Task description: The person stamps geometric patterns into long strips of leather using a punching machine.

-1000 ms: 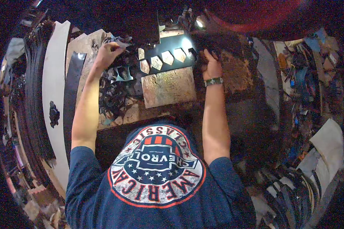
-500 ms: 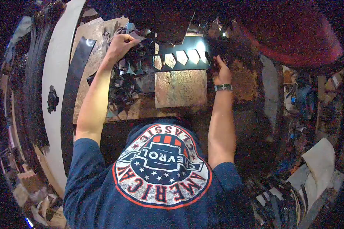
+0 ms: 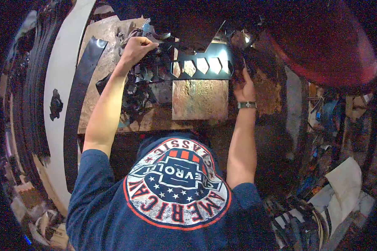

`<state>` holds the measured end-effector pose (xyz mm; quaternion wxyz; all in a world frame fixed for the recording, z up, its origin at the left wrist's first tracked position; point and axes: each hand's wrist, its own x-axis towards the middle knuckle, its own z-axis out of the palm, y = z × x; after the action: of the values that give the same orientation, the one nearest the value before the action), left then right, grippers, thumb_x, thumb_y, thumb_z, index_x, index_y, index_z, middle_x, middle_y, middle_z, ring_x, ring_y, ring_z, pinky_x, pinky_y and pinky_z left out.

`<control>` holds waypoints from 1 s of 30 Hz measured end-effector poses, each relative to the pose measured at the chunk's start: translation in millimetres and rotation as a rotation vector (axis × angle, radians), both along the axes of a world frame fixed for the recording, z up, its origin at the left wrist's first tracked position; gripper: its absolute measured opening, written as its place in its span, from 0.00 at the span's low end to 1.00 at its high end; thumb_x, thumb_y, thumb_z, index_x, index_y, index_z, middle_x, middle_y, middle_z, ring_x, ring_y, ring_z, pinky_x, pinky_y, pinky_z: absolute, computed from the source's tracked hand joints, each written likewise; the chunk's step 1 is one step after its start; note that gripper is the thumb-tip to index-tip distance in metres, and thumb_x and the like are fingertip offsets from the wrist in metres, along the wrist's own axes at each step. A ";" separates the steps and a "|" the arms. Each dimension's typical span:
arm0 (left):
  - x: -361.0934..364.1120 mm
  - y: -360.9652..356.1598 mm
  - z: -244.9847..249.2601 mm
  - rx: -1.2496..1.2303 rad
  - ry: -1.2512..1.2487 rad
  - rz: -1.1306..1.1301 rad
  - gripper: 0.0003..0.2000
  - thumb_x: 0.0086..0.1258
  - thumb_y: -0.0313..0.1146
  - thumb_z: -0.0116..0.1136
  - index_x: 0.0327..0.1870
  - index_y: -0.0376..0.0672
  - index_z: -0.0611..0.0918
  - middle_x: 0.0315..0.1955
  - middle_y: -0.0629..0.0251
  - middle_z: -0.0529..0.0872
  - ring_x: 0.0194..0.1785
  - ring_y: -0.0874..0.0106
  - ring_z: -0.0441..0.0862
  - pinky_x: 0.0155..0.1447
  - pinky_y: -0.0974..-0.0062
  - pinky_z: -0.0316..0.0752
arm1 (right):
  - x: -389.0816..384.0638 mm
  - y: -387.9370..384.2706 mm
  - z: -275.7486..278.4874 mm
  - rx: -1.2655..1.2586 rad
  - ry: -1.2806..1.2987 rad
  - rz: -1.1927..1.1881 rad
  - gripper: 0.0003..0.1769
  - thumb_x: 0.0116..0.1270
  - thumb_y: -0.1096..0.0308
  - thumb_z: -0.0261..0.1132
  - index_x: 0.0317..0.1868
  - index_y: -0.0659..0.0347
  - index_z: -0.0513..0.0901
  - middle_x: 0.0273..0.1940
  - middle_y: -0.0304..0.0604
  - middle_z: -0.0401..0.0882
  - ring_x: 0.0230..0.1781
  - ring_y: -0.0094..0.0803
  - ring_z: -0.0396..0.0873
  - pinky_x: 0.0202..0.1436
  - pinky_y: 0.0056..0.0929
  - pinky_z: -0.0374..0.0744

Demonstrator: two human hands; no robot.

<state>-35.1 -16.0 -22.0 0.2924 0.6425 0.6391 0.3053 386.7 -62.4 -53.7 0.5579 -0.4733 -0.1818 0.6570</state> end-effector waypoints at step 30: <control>4.7 -6.1 9.0 -0.041 -0.038 0.015 0.14 0.59 0.43 0.71 0.33 0.38 0.89 0.27 0.56 0.89 0.30 0.68 0.86 0.40 0.68 0.78 | -60.6 2.2 85.7 0.264 -0.293 -0.246 0.22 0.74 0.47 0.60 0.34 0.57 0.82 0.22 0.37 0.79 0.18 0.25 0.72 0.21 0.24 0.68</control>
<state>-30.4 -22.1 -13.0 0.3155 0.6257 0.6442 0.3064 326.1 -60.3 32.0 0.6585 -0.5052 -0.2862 0.4788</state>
